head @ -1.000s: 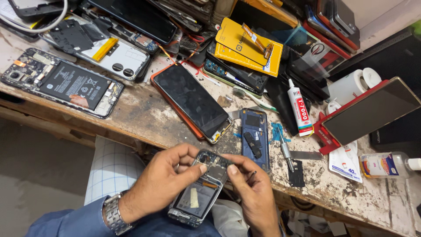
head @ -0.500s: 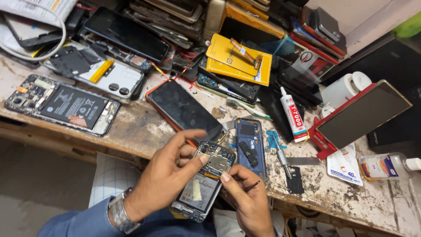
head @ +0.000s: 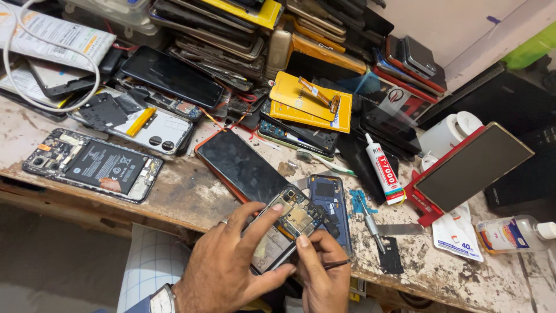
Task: The person repairs a disassembled smartphone at a cluttered workbench. They use tweezers and a pry tool to work on the phone's internal components, manipulate the midframe and battery area, then hold the phone chassis and scrape or clean its inner edge with a tool.
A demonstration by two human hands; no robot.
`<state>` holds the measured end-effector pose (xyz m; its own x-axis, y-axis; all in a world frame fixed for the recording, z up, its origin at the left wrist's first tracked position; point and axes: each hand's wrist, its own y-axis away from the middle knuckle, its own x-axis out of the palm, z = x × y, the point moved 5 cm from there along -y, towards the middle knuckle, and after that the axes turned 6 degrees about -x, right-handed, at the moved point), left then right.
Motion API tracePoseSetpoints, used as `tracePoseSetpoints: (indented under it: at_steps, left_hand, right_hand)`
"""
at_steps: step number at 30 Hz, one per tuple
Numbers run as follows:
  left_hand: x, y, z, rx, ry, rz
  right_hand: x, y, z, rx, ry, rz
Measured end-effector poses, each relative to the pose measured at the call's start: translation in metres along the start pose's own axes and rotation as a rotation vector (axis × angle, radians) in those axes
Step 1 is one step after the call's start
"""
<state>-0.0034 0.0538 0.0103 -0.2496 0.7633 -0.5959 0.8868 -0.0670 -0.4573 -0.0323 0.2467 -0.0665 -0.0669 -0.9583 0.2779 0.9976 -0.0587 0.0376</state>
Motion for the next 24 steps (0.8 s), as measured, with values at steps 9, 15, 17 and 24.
tracePoseSetpoints:
  at_steps: [9, 15, 17, 24]
  left_hand:
    - [0.000, -0.006, -0.003, 0.003, -0.095, 0.017]
    - [-0.006, -0.003, -0.005, 0.004, 0.076, 0.032]
    - [-0.008, -0.003, 0.002, -0.109, 0.320, 0.062]
    - [0.008, -0.015, 0.038, -0.569, 1.225, 0.389]
  right_hand:
    - [0.000, 0.000, -0.004, -0.050, -0.017, -0.016]
    - [-0.007, -0.003, -0.007, -0.075, -0.068, 0.037]
    - [-0.011, -0.006, -0.003, -0.075, -0.084, 0.072]
    - [-0.012, -0.015, 0.016, 0.151, -0.164, 0.285]
